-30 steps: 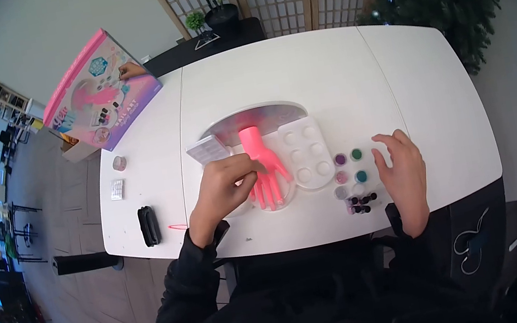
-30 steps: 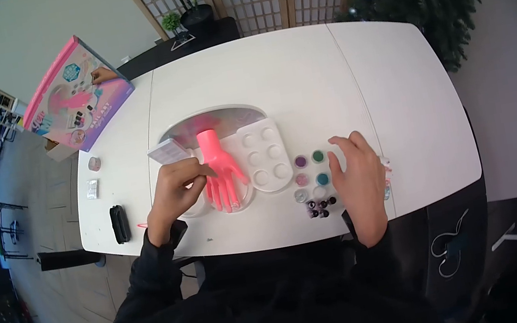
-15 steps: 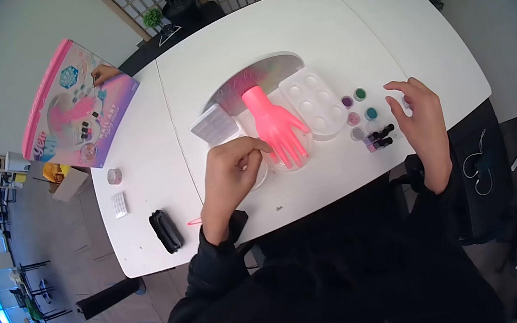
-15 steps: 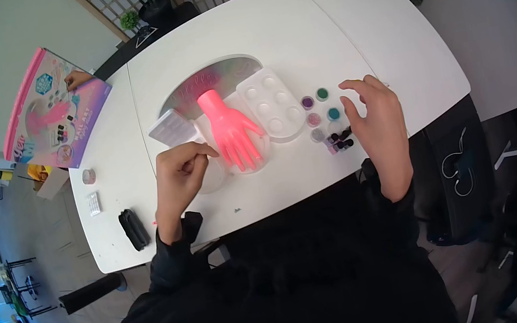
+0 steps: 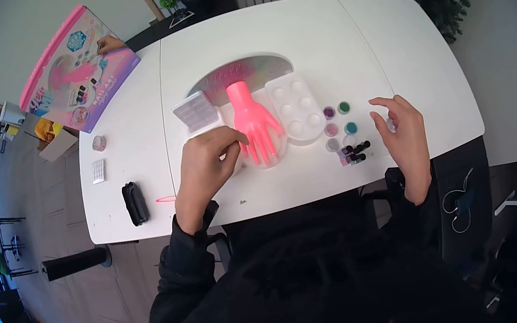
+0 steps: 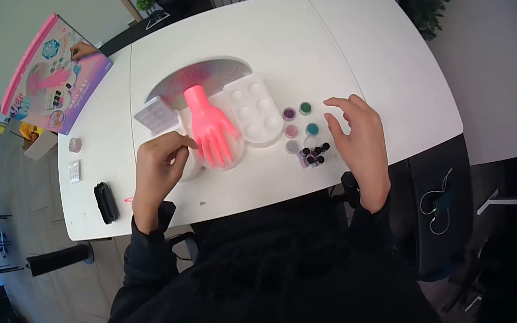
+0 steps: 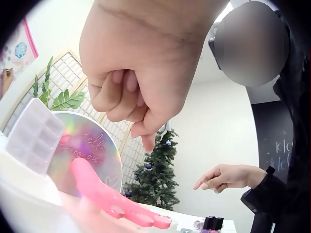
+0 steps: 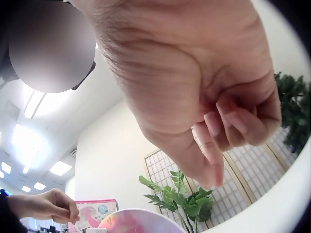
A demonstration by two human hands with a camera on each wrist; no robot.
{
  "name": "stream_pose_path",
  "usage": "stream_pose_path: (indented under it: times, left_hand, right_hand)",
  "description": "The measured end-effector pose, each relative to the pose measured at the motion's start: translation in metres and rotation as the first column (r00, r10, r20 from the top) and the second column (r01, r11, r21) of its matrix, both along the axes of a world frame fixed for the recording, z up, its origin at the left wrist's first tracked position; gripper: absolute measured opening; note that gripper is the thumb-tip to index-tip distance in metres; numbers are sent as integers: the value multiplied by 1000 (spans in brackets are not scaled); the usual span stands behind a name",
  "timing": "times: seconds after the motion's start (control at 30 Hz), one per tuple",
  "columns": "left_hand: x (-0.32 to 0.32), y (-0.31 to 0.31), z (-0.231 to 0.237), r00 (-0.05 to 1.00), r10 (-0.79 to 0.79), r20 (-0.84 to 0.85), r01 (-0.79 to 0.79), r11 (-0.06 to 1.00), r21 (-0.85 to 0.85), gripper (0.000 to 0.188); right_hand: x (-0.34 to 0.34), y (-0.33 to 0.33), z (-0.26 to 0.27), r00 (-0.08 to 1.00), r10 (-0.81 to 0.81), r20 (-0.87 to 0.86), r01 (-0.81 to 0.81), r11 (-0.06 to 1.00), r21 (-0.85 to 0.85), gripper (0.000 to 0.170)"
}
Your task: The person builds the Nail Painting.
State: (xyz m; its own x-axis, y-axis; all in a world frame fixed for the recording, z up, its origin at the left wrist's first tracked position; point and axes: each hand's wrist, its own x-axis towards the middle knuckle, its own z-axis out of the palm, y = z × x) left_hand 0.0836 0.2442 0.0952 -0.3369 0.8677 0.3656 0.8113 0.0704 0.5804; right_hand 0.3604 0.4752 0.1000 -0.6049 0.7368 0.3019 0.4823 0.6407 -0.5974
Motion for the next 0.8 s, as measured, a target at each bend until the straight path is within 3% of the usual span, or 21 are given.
stream_pose_path:
  times: [0.23, 0.4, 0.57, 0.8]
  left_hand:
    - [6, -4, -4, 997, 73, -13, -74, 993, -95, 16]
    - [-4, -2, -11, 992, -39, -119, 23, 991, -135, 18]
    - [-17, 7, -9, 985, -97, -143, 82, 991, -103, 19]
    - [-19, 20, -12, 971, -153, -182, 145, 988, -58, 19]
  right_hand:
    - [6, 0, -21, 999, -22, 26, 24, 998, -65, 26]
    - [19, 20, -36, 1000, -17, 11, 17, 1000, -6, 31]
    - [35, 39, -46, 993, -118, 28, 119, 990, -69, 33]
    - [49, 55, -72, 965, -205, 163, 223, 970, -100, 37]
